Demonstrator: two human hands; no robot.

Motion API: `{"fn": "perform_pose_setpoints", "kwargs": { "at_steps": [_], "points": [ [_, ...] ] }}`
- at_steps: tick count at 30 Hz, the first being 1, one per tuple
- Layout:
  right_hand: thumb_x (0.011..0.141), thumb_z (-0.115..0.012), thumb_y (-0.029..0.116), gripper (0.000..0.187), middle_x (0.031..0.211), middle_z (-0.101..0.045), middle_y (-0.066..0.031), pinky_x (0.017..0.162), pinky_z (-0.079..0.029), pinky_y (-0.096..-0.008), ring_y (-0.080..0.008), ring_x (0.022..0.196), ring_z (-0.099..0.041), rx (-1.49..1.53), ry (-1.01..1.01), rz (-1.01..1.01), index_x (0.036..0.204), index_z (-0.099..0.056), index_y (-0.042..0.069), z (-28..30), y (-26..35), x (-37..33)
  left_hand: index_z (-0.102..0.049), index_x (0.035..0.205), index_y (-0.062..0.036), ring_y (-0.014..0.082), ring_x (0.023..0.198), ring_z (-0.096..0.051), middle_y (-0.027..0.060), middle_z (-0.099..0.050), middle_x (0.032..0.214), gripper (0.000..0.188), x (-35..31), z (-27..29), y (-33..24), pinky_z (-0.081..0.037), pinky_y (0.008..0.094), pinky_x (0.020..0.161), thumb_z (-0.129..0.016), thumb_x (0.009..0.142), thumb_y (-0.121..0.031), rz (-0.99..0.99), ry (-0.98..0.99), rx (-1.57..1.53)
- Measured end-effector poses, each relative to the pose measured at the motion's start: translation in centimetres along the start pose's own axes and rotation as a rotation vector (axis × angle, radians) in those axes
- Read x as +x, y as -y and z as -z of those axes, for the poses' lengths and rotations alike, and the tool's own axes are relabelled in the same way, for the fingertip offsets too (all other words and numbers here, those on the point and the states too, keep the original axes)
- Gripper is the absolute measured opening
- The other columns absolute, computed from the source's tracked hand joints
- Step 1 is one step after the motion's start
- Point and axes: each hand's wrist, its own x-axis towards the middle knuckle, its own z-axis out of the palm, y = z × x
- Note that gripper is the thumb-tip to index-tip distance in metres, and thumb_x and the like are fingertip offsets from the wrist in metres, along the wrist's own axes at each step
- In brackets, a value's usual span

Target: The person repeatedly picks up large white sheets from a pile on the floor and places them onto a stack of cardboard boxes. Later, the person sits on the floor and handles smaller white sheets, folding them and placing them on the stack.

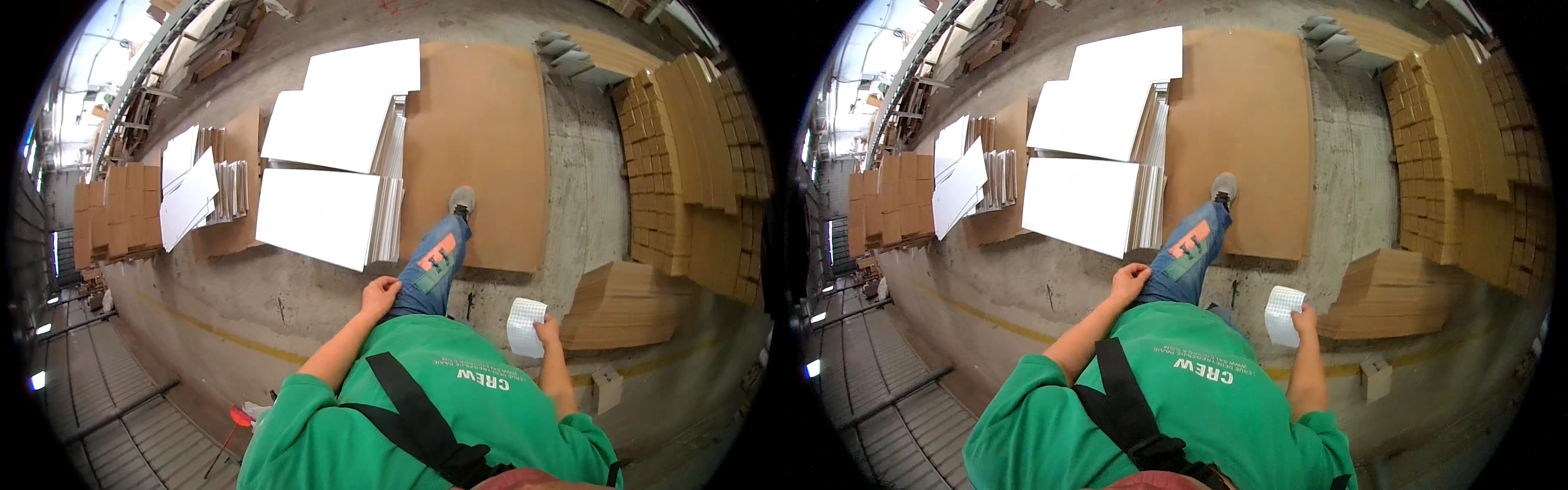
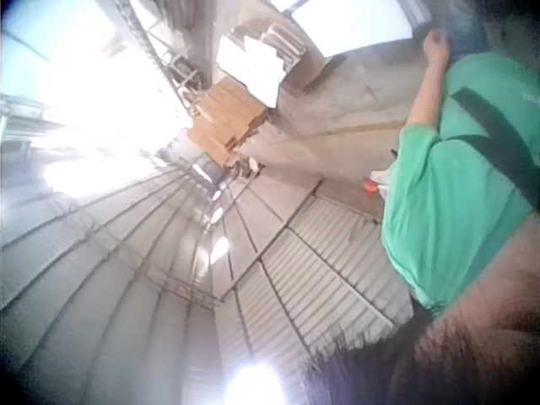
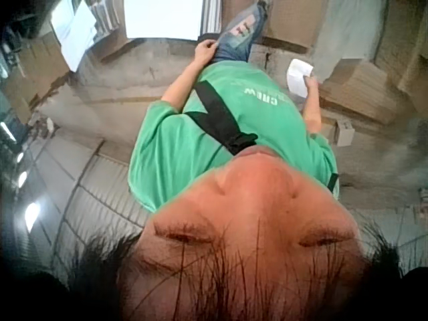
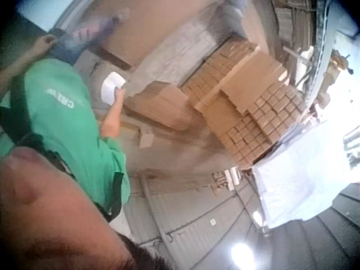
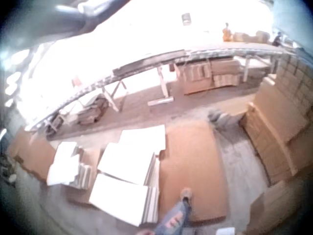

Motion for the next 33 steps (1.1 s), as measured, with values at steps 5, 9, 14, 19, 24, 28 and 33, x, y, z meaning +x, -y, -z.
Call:
{"fn": "perform_pose_setpoints", "kwargs": {
  "at_steps": [5, 9, 14, 19, 24, 28, 33],
  "points": [
    [0.071, -0.061, 0.004, 0.026, 0.09, -0.064, -0.0127, 0.075, -0.045, -0.0317, -0.0204, 0.082, -0.06, 0.064, 0.126, -0.072, 0.097, -0.061, -0.002, 4.6, 12.9, 2.3, -0.064, 0.089, -0.0066, 0.0256, 0.076, -0.061, 0.012, -0.063, 0.08, 0.029, 8.6, 1.1, -11.2, -0.048, 0.0341, 0.069, -0.06, 0.076, -0.031, 0.032, 0.174, 0.146],
    [0.073, -0.059, 0.003, 0.027, 0.091, -0.064, -0.0122, 0.075, -0.044, -0.0314, -0.0198, 0.083, -0.06, -0.002, 0.192, 0.05, 0.099, -0.059, -0.003, 8.8, 25.0, 3.9, -0.063, 0.092, -0.0067, 0.027, 0.078, -0.061, 0.0135, -0.063, 0.081, 0.03, 11.8, 3.3, -19.0, -0.047, 0.0358, 0.07, -0.059, 0.076, -0.032, 0.026, 0.279, 0.148],
    [0.076, -0.058, 0.003, 0.023, 0.091, -0.063, -0.0085, 0.073, -0.045, -0.0297, -0.0166, 0.081, -0.058, 0.084, 0.129, 0.19, 0.098, -0.058, -0.003, 15.3, 36.7, 10.2, -0.063, 0.088, -0.0041, 0.0304, 0.079, -0.06, 0.0163, -0.063, 0.082, 0.023, 15.6, 4.3, -24.3, -0.046, 0.0379, 0.071, -0.053, 0.072, -0.017, -0.044, 0.396, 0.213],
    [0.077, -0.057, 0.002, 0.023, 0.092, -0.062, -0.0084, 0.072, -0.045, -0.0283, -0.0159, 0.08, -0.057, 0.293, 0.102, 0.168, 0.1, -0.058, -0.003, 21.9, 44.8, 15.7, -0.063, 0.09, -0.0043, 0.0313, 0.084, -0.059, 0.0171, -0.063, 0.087, 0.034, 21.8, 5.4, -31.7, -0.046, 0.0397, 0.075, -0.06, 0.073, -0.033, 0.012, 0.476, 0.373],
    [0.072, -0.059, 0.006, 0.027, 0.088, -0.063, -0.0109, 0.069, -0.046, -0.0313, -0.0196, 0.078, -0.058, 0.13, -0.057, -0.02, 0.098, -0.059, -0.003, 27.3, 43.0, 21.8, -0.063, 0.092, -0.004, 0.0327, 0.086, -0.059, 0.0188, -0.062, 0.089, 0.036, 30.8, 3.4, -39.7, -0.046, 0.0403, 0.077, -0.058, 0.075, -0.035, -0.062, 0.531, 0.406],
    [0.067, -0.058, 0.007, 0.031, 0.09, -0.064, -0.0149, 0.075, -0.045, -0.0341, -0.0257, 0.084, -0.061, 0.059, -0.197, -0.11, 0.097, -0.062, 0.001, 32.4, 44.8, 28.3, -0.061, 0.098, -0.0041, 0.0291, 0.083, -0.061, 0.0162, -0.063, 0.088, 0.038, 35.3, 2.1, -47.5, -0.047, 0.036, 0.073, -0.059, 0.076, -0.036, -0.024, 0.434, 0.473],
    [0.071, -0.059, 0.012, 0.034, 0.102, -0.06, -0.0183, 0.081, -0.043, -0.0373, -0.0307, 0.096, -0.057, 0.083, -0.237, -0.073, 0.103, -0.059, 0.0, 40.3, 52.0, 32.8, -0.061, 0.1, -0.0036, 0.0241, 0.081, -0.062, 0.0143, -0.064, 0.086, 0.037, 42.5, -2.0, -58.7, -0.047, 0.0322, 0.073, -0.061, 0.076, -0.032, -0.094, 0.493, 0.388]
  ]
}}
